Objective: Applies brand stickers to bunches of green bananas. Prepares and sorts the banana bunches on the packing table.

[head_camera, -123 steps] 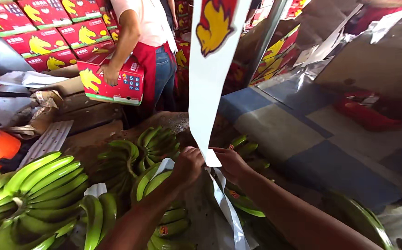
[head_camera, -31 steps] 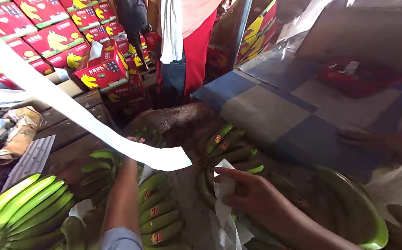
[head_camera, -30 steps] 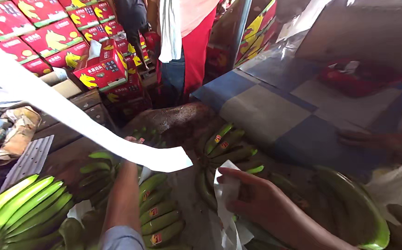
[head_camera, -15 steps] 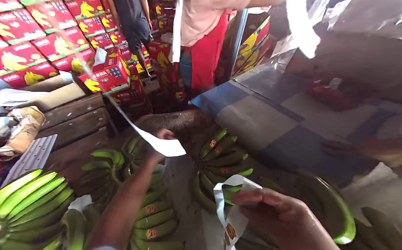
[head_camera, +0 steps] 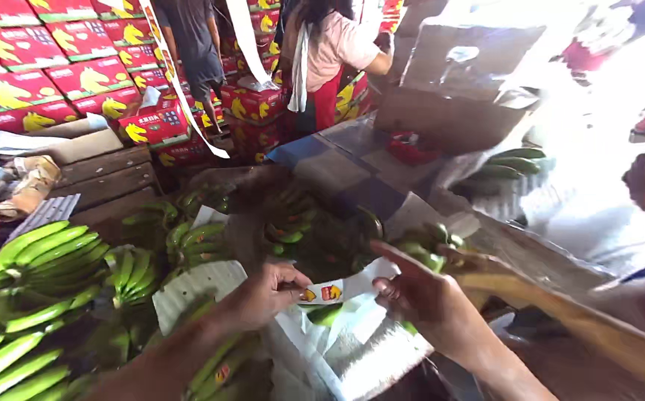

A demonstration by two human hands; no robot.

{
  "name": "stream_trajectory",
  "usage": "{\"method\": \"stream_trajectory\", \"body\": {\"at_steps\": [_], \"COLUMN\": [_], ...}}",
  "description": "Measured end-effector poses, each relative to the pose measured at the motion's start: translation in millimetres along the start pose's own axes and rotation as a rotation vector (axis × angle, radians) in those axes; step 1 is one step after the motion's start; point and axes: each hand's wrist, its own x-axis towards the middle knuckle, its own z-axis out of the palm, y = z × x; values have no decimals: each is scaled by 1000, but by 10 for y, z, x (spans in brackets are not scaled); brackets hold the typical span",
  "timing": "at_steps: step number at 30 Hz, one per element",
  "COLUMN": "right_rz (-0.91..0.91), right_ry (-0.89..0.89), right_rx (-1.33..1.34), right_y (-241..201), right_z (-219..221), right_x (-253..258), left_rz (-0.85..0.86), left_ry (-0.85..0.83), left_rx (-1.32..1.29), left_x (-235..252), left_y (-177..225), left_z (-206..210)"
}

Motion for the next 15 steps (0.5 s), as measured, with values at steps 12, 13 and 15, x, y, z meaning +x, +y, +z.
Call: {"method": "stream_trajectory", "body": {"at_steps": [12,13,15], "right_rz": [137,162,184], "right_ry": [-507,-485,-472], "right_rx": [535,565,596], "right_y": [-808,-869,-1002], "right_z": [608,674,798], "right_x": [-909,-945,-988], "left_rz": [136,185,234], "left_ry": [406,472,536], "left_rx": [579,645,770], "left_x": [-1377,-1469,-1612], "left_y": [589,537,482], "left_z": [713,784,906]}}
